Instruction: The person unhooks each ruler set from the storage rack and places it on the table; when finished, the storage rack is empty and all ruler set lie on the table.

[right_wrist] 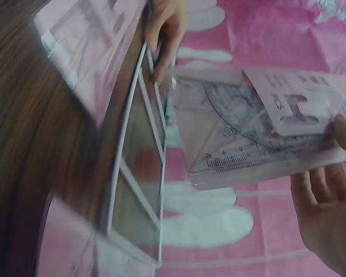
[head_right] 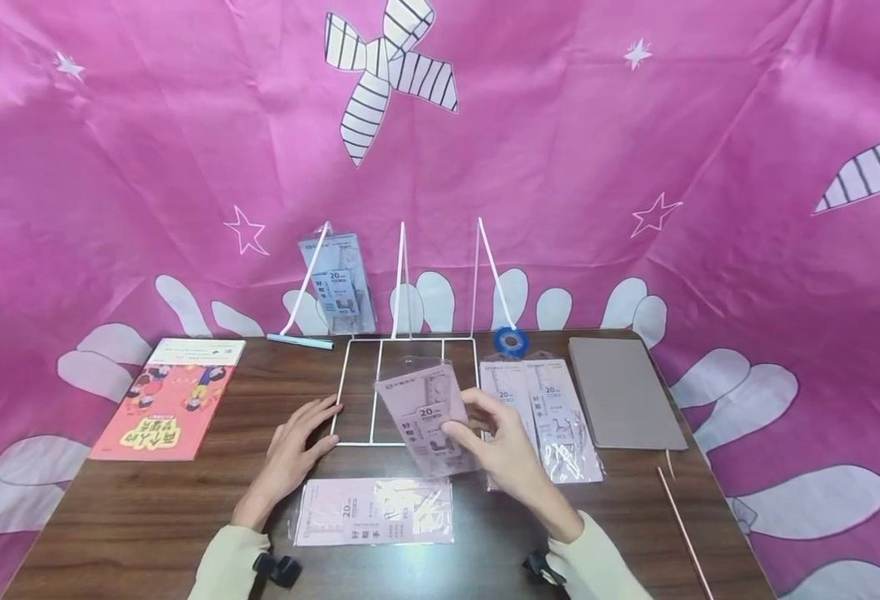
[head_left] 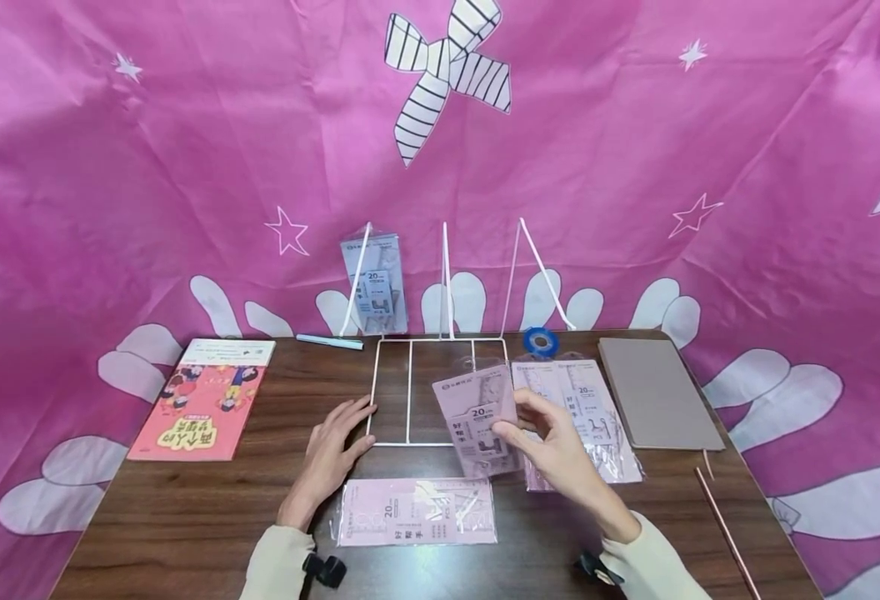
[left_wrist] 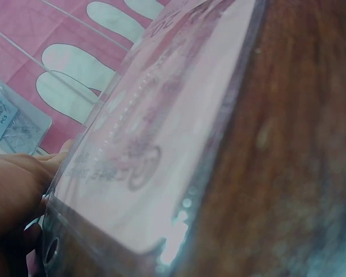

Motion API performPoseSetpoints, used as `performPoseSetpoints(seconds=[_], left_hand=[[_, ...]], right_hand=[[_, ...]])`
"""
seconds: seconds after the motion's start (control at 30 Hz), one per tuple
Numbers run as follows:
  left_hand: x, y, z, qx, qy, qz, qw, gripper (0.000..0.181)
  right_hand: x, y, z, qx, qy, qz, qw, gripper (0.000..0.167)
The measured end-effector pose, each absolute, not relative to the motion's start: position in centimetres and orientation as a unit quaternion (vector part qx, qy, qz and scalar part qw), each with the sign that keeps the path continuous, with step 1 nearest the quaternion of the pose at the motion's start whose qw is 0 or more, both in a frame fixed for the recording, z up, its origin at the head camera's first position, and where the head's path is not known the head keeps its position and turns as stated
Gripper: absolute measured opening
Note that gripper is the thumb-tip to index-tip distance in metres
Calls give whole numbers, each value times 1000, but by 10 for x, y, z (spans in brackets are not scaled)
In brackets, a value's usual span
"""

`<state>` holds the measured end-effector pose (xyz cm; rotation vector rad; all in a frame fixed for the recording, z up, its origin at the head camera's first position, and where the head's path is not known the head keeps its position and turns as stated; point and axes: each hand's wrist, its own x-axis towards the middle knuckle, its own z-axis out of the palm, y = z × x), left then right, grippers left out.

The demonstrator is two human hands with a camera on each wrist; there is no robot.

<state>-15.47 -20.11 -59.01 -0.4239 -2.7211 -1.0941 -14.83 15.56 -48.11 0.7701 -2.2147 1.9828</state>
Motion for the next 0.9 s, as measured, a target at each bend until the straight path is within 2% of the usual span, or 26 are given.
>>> performPoseSetpoints(seconds=[0.1,0.27,0.57,0.9], left_hand=[[-155,-201,-591,-142,-916,-364,93,51],[-154,-201,-590,-138,-917,-363,91,51],[-154,-198,-589,-141,-916,-367,85,51],[-154,-202,-589,-138,-916,-369,80,51]], right_hand=[[-150,173,-485,253,-737,627,14,28],[-155,203,-494,269,-754,597,-54,34],[-153,246,-509,375,-779,480,-150,26],[-144,278,-516,378,-820,384,-193,18]])
